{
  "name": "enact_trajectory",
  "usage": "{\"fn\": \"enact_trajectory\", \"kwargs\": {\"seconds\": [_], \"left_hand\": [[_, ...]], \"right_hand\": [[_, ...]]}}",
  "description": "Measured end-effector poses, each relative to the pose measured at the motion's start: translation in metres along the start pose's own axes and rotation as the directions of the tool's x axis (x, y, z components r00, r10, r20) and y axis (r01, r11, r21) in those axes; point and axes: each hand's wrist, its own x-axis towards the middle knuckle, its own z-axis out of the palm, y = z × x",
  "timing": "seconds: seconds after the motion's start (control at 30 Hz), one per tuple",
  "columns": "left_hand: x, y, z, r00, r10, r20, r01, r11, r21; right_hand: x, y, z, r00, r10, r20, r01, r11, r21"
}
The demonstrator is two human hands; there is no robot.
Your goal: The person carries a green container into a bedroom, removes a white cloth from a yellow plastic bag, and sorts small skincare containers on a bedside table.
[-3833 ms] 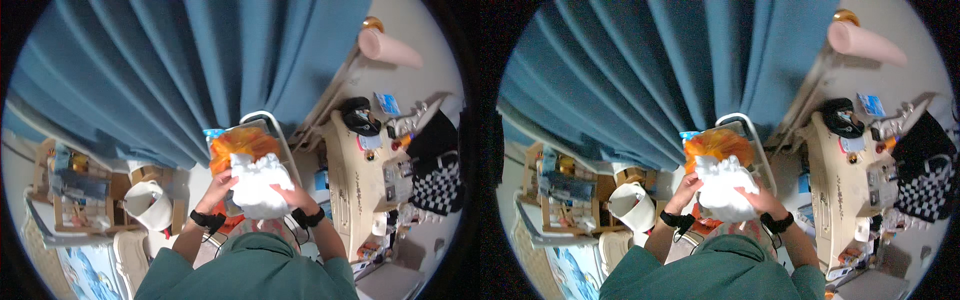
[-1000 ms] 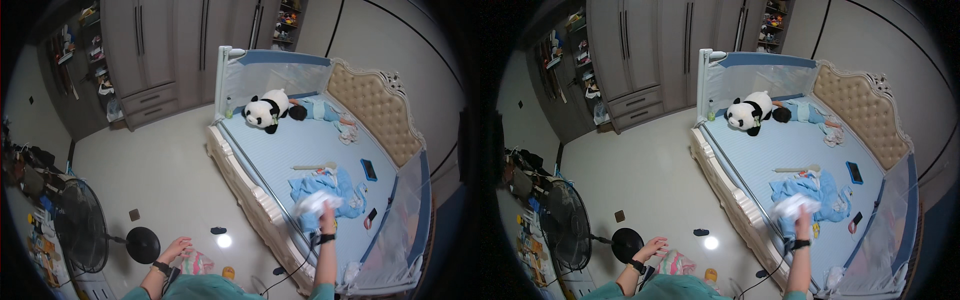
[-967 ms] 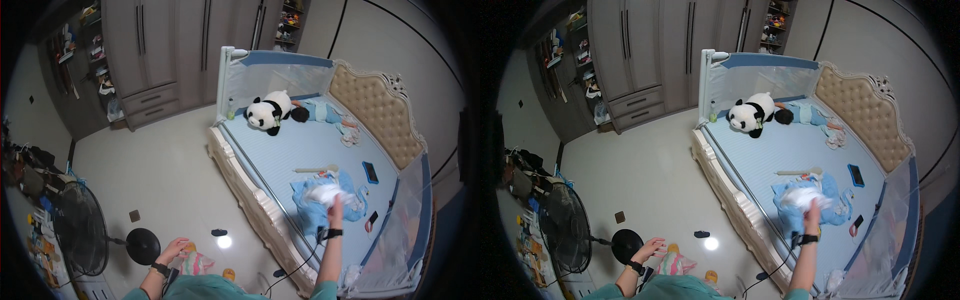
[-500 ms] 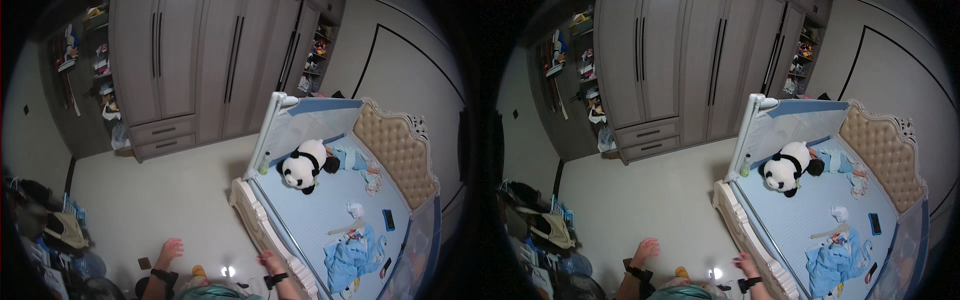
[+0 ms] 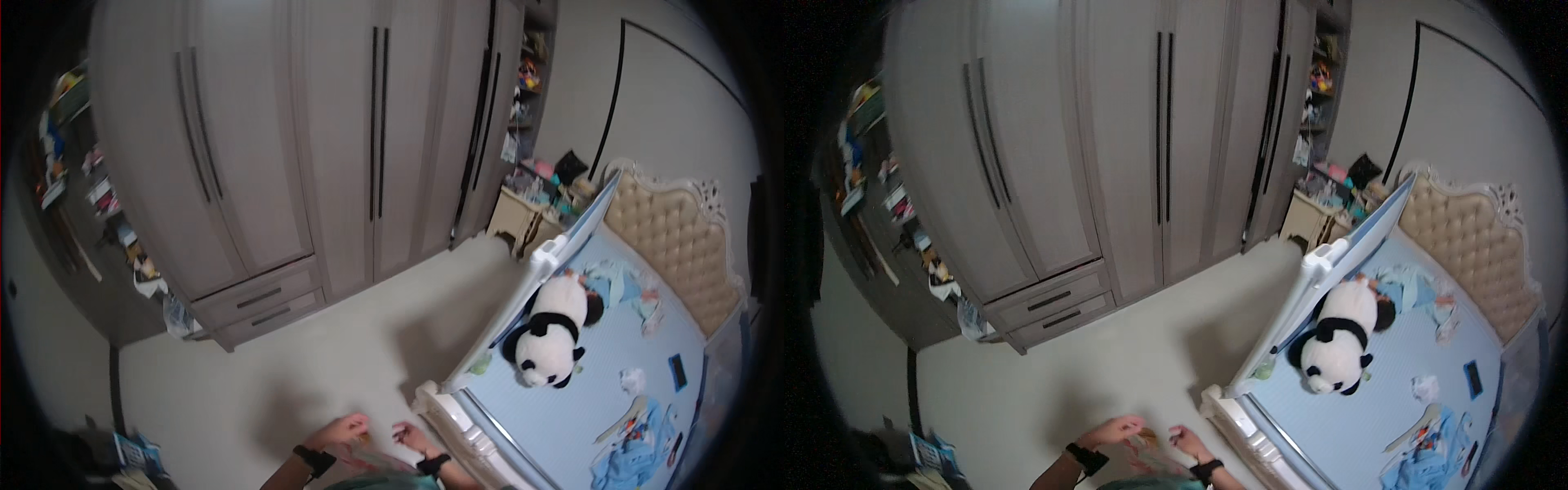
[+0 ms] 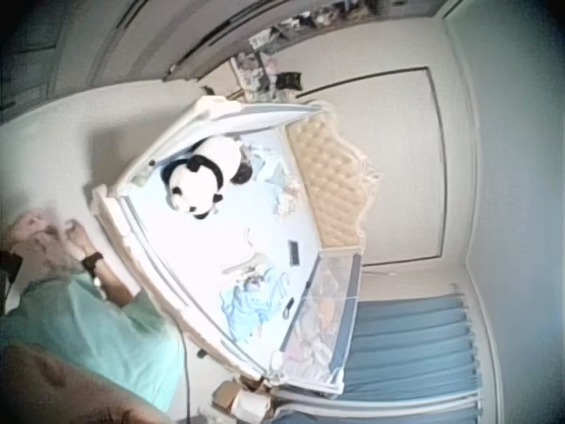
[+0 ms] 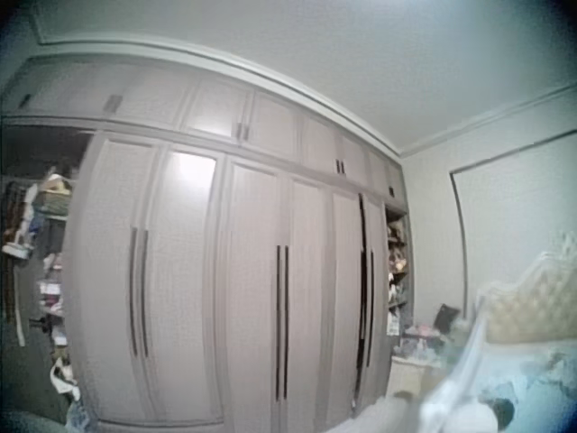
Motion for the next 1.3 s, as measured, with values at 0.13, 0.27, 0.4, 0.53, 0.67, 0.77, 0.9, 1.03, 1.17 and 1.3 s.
{"fn": "enact_trajectory", "kwargs": {"seconds": [0.13,0.27,0.4,0.53,0.67,0.77,0.9,1.03,1.17,1.3], "left_hand": [[0.013,-0.165,-0.138,0.83,0.414,-0.374,-0.083,0.755,0.651],[0.026,-0.173,-0.235,0.762,-0.136,-0.633,0.206,0.978,0.037],[0.089,-0.179,-0.306,0.679,-0.475,-0.559,0.433,0.875,-0.217],[0.251,-0.162,-0.388,0.85,-0.293,-0.439,0.347,0.936,0.048],[0.454,-0.065,-0.414,0.93,0.254,-0.264,-0.187,0.949,0.253],[0.579,0.042,-0.398,0.983,0.183,0.015,-0.181,0.953,0.243],[0.713,0.105,-0.341,0.912,0.328,0.245,-0.396,0.858,0.326],[0.81,0.149,-0.284,0.859,0.339,0.385,-0.445,0.866,0.23],[0.894,0.181,-0.271,0.882,0.261,0.393,-0.403,0.848,0.343],[0.995,0.205,-0.277,0.913,0.26,0.313,-0.329,0.924,0.192]], "right_hand": [[0.105,-0.126,0.012,0.993,-0.112,0.03,0.115,0.984,-0.133],[0.194,-0.179,-0.027,0.985,-0.175,0.003,0.175,0.985,0.002],[0.281,-0.201,-0.086,0.965,-0.201,-0.167,0.221,0.969,0.107],[0.327,-0.207,-0.151,0.91,-0.001,-0.415,0.11,0.965,0.238],[0.339,-0.236,-0.224,0.788,0.047,-0.614,0.158,0.948,0.275],[0.348,-0.246,-0.278,0.576,0.036,-0.817,0.189,0.966,0.175],[0.371,-0.219,-0.356,0.495,0.118,-0.861,0.16,0.961,0.224],[0.404,-0.218,-0.465,0.484,0.164,-0.86,0.128,0.959,0.255],[0.44,-0.29,-0.587,0.489,0.034,-0.872,-0.005,0.999,0.036],[0.484,-0.324,-0.696,0.548,0.009,-0.836,0.057,0.997,0.048]]}}
